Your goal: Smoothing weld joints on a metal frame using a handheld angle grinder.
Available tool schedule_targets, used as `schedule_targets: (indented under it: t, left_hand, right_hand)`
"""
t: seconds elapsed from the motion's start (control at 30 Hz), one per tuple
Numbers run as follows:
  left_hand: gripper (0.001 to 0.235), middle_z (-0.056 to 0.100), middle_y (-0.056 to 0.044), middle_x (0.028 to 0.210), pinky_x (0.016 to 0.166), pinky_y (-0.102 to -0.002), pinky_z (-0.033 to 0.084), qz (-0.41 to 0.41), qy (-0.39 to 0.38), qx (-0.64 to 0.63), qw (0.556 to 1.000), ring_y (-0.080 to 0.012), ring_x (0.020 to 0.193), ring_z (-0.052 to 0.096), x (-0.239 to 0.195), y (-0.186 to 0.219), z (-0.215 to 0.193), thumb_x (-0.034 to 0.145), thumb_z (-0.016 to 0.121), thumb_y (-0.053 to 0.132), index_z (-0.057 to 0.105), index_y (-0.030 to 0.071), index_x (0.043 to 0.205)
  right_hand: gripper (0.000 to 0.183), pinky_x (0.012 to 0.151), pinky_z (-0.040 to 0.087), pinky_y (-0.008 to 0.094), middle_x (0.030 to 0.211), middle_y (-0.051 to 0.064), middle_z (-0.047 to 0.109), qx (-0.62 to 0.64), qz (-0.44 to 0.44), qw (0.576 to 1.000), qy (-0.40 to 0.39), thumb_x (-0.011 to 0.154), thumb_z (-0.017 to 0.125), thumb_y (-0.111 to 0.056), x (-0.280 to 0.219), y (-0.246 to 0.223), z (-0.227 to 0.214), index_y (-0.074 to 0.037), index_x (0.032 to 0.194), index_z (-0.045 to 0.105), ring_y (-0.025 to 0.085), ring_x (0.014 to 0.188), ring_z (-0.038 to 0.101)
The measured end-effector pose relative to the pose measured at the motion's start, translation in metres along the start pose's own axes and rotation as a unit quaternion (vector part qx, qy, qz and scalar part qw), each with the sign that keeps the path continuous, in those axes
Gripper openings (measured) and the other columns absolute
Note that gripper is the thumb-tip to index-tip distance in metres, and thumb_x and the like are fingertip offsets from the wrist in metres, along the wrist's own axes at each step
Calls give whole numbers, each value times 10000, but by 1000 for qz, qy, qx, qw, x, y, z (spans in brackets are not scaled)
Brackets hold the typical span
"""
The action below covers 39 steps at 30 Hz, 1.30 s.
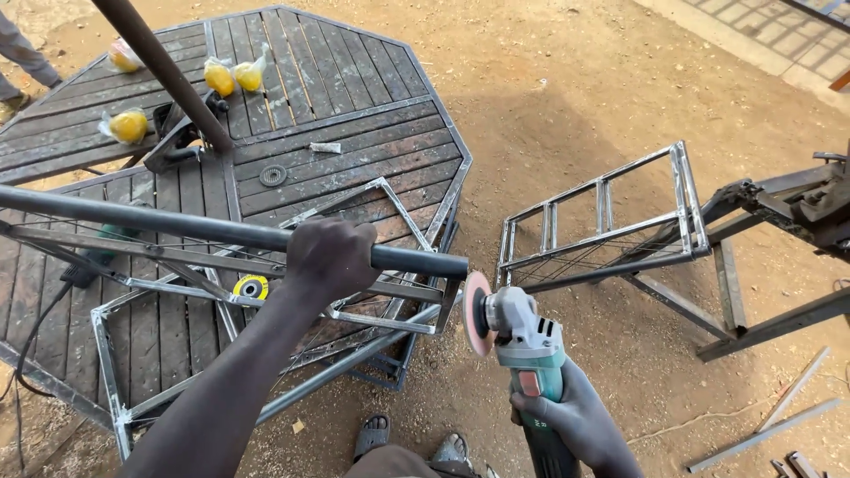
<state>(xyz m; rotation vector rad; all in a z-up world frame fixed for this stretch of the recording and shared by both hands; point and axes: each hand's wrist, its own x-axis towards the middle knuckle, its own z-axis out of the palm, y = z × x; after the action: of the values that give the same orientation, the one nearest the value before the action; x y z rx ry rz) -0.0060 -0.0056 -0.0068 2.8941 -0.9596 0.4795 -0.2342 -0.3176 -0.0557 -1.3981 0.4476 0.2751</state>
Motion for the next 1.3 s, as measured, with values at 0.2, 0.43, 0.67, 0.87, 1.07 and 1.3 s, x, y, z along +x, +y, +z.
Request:
schedule_targets:
  t: [0.2,0.43,0.67,0.87,1.07,1.3]
  left_hand:
    - [336,557,12,476,375,-459,532,4,36,-27,999,-225,377,584,-10,5,0,942,654,325,665,149,656]
    - [269,656,-11,537,477,-493,566,-5,47,-18,999,-289,473,664,-20,9,3,858,682,335,678,145,667]
    - [272,611,-2,492,416,-469,543,6,75,-21,997,-260,425,635,-24,9,3,863,653,315,648,156,643]
    - [286,623,8,503,494,-467,569,12,82,-27,996,-240,402,618,-27,10,3,868,649,319,639,165,627]
    - [306,613,15,503,481,-445,565,11,83,-26,996,-234,409,615,-31,11,4,862,649,320,621,181,591]
    - [240,645,-12,541,480,-453,543,7,92,-14,996,-280,447,639,-37,13,5,800,637,297,635,170,597]
  right_hand:
    - [314,561,564,420,749,134,573,15,-42,992,-118,771,825,39,17,-28,-16,31,961,576,241,617,575]
    - [314,524,565,487,755,225,634,1,39,990,-134,745,794,0,57,-31,-46,41,963,572,400,569,683]
    - [421,518,555,514,741,275,620,53,67,974,-211,699,787,-63,73,-25,-59,55,1019,540,435,575,662]
    - [326,538,548,477,707,224,598,18,75,952,-297,651,809,-53,79,-50,-62,40,840,560,355,605,641]
    - [307,563,596,482,738,268,645,-9,118,943,-311,655,789,-49,87,-59,-63,57,864,590,384,603,672]
    - [288,557,591,490,743,249,668,-46,103,944,-310,638,764,-35,89,-71,-57,65,859,609,364,599,671]
